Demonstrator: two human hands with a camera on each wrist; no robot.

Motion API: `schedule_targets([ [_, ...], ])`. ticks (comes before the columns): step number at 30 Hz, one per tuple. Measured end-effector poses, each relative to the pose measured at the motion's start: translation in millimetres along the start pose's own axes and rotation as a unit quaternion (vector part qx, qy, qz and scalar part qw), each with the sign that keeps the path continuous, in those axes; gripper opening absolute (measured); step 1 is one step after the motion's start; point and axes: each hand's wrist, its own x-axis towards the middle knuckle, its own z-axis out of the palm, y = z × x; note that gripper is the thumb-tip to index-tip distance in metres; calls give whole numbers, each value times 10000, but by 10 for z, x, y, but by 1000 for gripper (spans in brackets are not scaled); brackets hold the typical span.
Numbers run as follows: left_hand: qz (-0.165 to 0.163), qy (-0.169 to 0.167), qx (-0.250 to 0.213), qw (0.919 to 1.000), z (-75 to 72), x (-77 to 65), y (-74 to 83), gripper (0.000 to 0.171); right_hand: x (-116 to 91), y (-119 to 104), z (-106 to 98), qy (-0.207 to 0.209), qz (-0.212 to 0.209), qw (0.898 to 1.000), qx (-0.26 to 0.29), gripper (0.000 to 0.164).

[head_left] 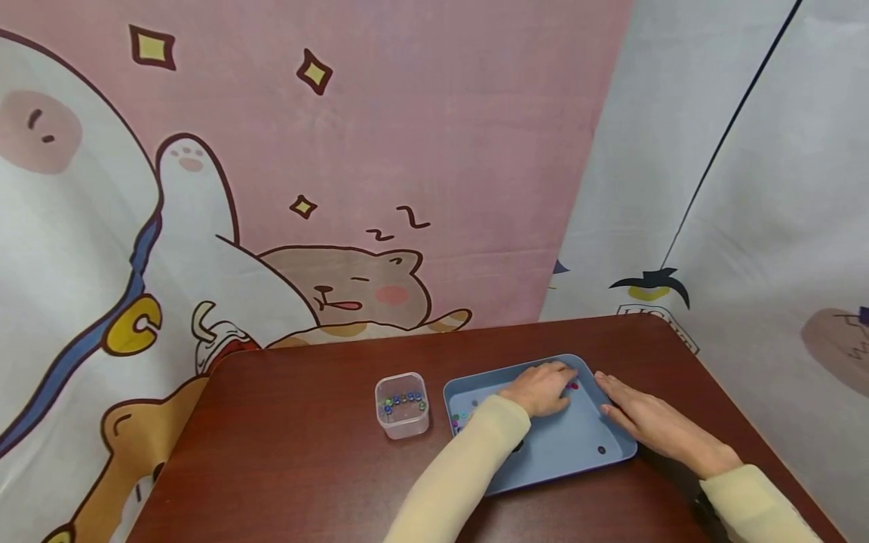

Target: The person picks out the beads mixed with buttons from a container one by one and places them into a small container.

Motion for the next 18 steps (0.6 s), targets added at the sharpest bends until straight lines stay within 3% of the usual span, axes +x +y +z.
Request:
schedule_targets([
  [10, 319, 192, -46, 9993, 84, -15, -66, 39, -8, -10, -11, -32, 21, 10000, 80, 71],
  [18, 456, 337, -572, 9967, 130, -76, -206, 36, -16, -23, -15, -57, 57, 9999, 142, 71],
])
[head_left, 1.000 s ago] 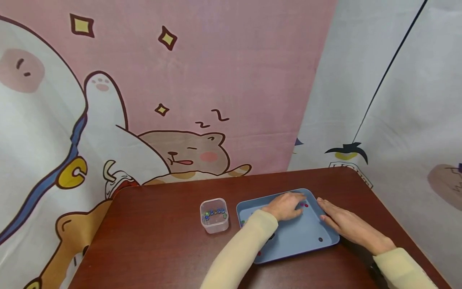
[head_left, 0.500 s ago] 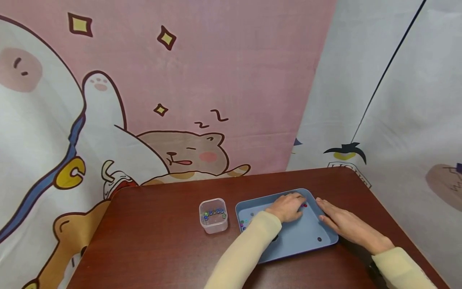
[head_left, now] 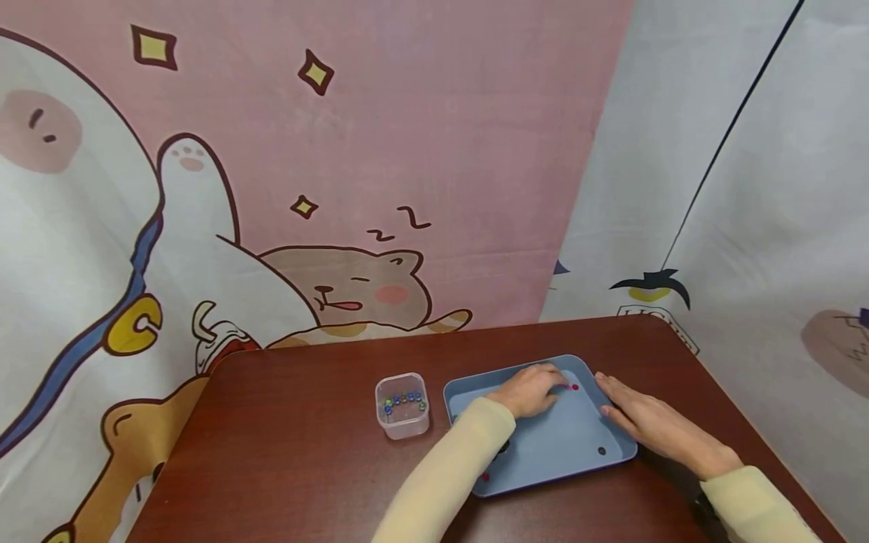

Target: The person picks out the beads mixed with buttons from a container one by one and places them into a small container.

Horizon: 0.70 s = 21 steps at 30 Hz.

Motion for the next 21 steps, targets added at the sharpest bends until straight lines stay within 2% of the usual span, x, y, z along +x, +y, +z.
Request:
schedule_targets([
  [7, -38, 216, -514, 9984, -19, -83, -72, 37, 4, -4, 6, -20, 55, 10000, -25, 72],
  [15, -55, 416, -663, 9969, -11, -112, -80, 34, 2, -3, 13, -11, 58, 10000, -47, 72],
  [21, -115, 434, -741, 9962, 3, -119, -92, 31, 7, -8, 10, -28, 101, 9999, -54, 74],
])
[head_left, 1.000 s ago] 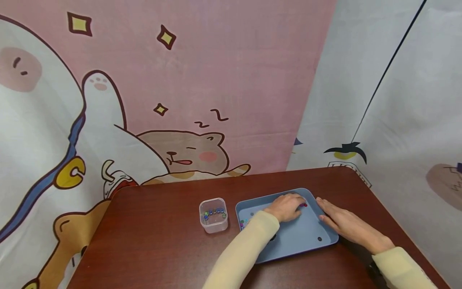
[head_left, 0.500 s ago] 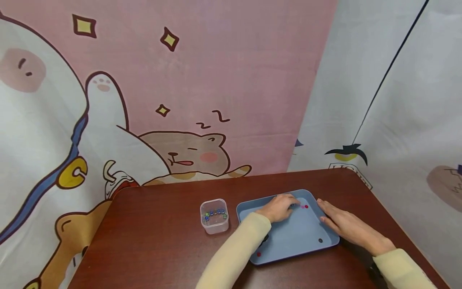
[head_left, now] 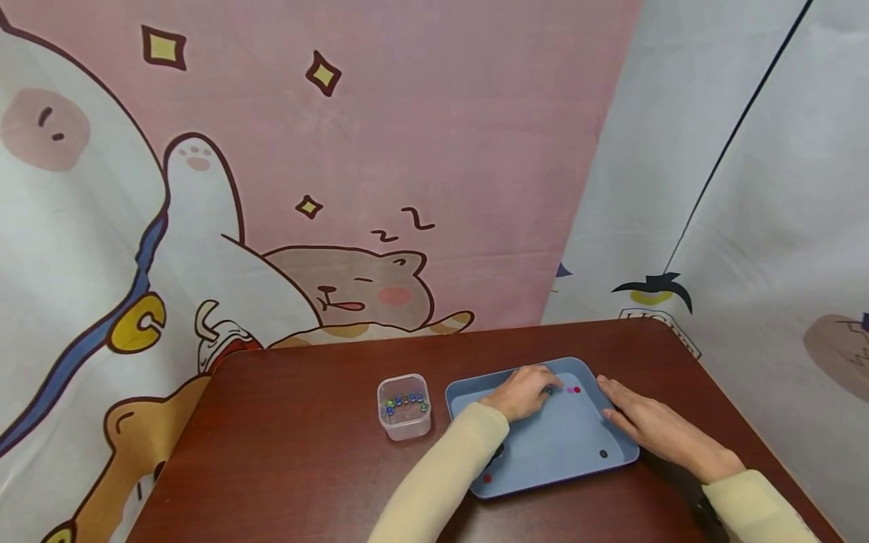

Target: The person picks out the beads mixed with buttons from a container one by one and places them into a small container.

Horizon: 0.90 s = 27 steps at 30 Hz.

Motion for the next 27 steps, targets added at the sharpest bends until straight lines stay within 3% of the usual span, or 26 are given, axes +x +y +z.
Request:
schedule_targets([
  [11, 259, -90, 927, 9953, -8, -8, 3, 25, 2, 8, 7, -9, 3, 10000, -21, 74],
  [18, 373, -146, 950, 9947, -46, -59, -3, 26, 2, 23, 9, -8, -49, 10000, -59, 73],
  [27, 146, -230, 1186, 9926, -55, -80, 13, 24, 3, 33, 12, -129, 87, 9999, 25, 75],
])
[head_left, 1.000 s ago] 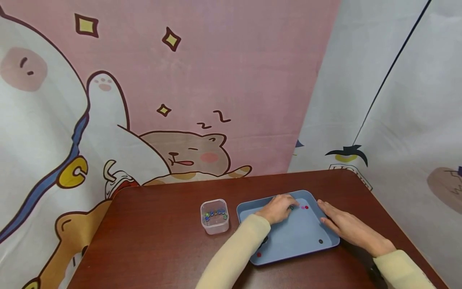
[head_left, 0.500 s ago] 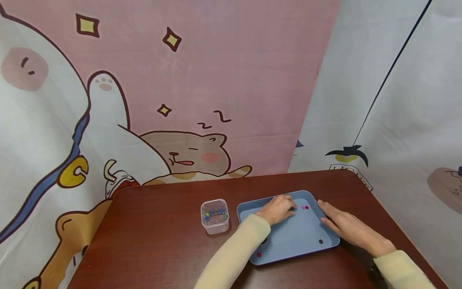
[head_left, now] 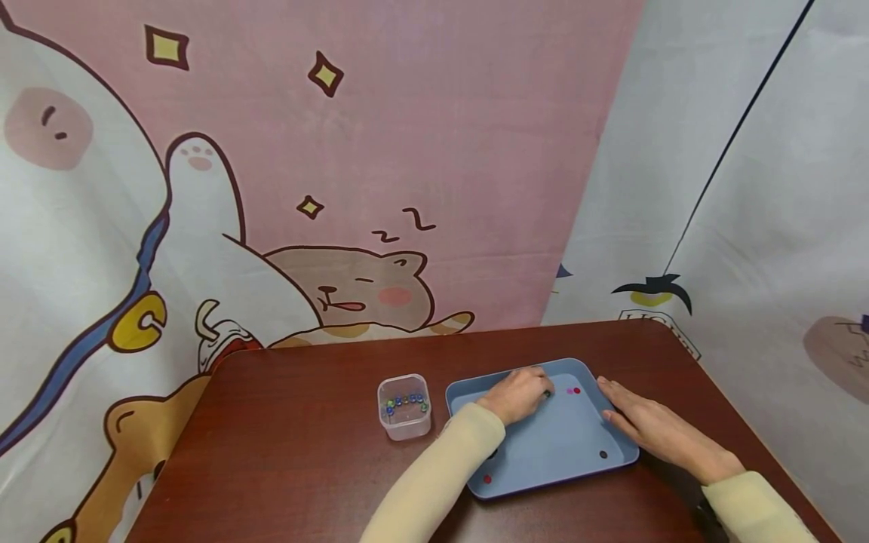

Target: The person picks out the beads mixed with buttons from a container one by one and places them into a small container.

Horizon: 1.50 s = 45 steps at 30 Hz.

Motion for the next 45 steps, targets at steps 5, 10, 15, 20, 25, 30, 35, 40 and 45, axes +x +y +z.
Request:
schedule_targets([
  [5, -45, 56, 35, 10000, -2, -8, -9, 22, 0, -4, 6, 31, -42, 10000, -8, 75],
  [10, -84, 106, -172, 9998, -19, -34, -32, 20, -6, -2, 7, 44, -54, 10000, -4, 74],
  [15, -37, 243, -551, 9982, -97, -60, -44, 22, -10, -3, 2, 42, -44, 10000, -21, 74],
  [20, 46, 476, -995, 9939, -203, -74, -45, 25, -12, -10, 0, 30, -46, 10000, -5, 74],
  [25, 12, 688, -1160, 9909, -321, -87, -30, 25, -19, -37, -5, 57, -57, 10000, 49, 74],
  [30, -31, 872, -1128, 9898, -495, -160, -13, 24, -8, -29, -4, 13, -19, 10000, 77, 74],
  [35, 19, 1118, -1215, 9863, -651, -270, -36, 25, 4, -13, 10, -39, 25, 9999, 99, 75],
  [40, -79, 1296, -1485, 9804, -810, -393, -45, 25, 8, -22, 3, -74, 87, 9999, 129, 76],
  [45, -1, 1623, -1539, 9747, -921, -495, -66, 24, -4, -31, -1, -20, 16, 9999, 130, 75],
])
